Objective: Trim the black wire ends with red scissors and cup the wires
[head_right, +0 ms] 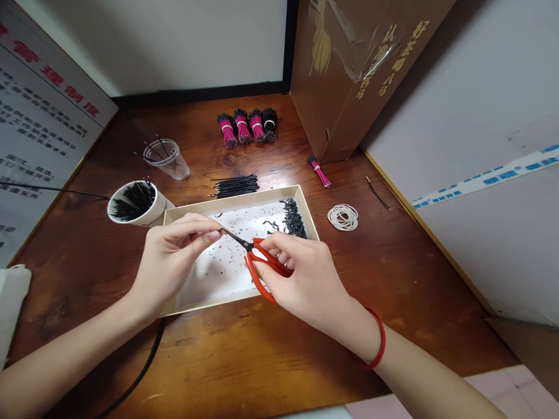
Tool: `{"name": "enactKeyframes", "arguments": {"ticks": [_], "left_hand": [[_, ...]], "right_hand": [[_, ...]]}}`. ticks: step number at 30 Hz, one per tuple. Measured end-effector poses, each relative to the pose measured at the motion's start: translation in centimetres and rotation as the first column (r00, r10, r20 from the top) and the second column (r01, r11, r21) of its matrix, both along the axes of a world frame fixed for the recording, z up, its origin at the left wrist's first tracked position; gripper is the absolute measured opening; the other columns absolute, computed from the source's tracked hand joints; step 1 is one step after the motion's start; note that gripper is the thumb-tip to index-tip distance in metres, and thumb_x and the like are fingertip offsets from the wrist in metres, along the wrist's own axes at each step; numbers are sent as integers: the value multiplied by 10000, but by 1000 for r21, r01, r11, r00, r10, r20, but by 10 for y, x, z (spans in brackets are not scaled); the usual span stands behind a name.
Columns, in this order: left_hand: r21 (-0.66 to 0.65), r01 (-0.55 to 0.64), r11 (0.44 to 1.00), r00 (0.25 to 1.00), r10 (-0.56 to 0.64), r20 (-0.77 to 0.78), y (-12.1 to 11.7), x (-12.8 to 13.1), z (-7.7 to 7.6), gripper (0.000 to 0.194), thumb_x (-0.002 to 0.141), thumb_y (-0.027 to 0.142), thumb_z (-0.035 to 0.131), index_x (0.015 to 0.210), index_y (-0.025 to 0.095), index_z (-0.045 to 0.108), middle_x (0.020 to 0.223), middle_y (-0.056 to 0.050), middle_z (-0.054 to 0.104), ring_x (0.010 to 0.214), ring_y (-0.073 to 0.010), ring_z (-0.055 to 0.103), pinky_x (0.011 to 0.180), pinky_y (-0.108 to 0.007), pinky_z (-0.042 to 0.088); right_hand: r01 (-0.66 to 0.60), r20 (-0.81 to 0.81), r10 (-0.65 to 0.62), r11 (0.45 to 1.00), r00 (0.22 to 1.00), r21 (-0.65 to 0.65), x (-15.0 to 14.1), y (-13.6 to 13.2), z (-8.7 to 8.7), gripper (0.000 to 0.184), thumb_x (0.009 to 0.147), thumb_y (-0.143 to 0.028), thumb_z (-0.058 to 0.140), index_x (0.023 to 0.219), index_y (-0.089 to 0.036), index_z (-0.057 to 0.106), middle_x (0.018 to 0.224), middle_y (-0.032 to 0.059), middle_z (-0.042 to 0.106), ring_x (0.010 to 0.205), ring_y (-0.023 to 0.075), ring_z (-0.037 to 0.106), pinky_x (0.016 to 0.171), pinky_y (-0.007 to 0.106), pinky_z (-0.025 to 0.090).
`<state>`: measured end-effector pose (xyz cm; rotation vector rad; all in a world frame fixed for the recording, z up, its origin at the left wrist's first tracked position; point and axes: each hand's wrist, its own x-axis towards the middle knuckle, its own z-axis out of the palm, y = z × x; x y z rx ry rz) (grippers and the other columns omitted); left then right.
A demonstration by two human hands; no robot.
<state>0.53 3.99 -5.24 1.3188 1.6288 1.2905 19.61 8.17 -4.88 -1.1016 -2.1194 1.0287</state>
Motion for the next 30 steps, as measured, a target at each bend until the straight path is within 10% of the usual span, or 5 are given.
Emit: {"name": "enactKeyframes", "arguments": {"ticks": [30], "left_hand": [[-27, -10, 1000, 1000, 11, 27, 0, 1, -1, 84, 777, 167, 695, 744, 215, 756, 791, -26, 742, 751, -173, 620, 695, -295, 466]], "right_hand": [[13, 11, -13, 1000, 1000, -15, -3, -1, 1, 57, 771, -173, 652, 755, -187, 599, 586, -32, 597, 480, 77, 505, 430, 189, 411]]}}
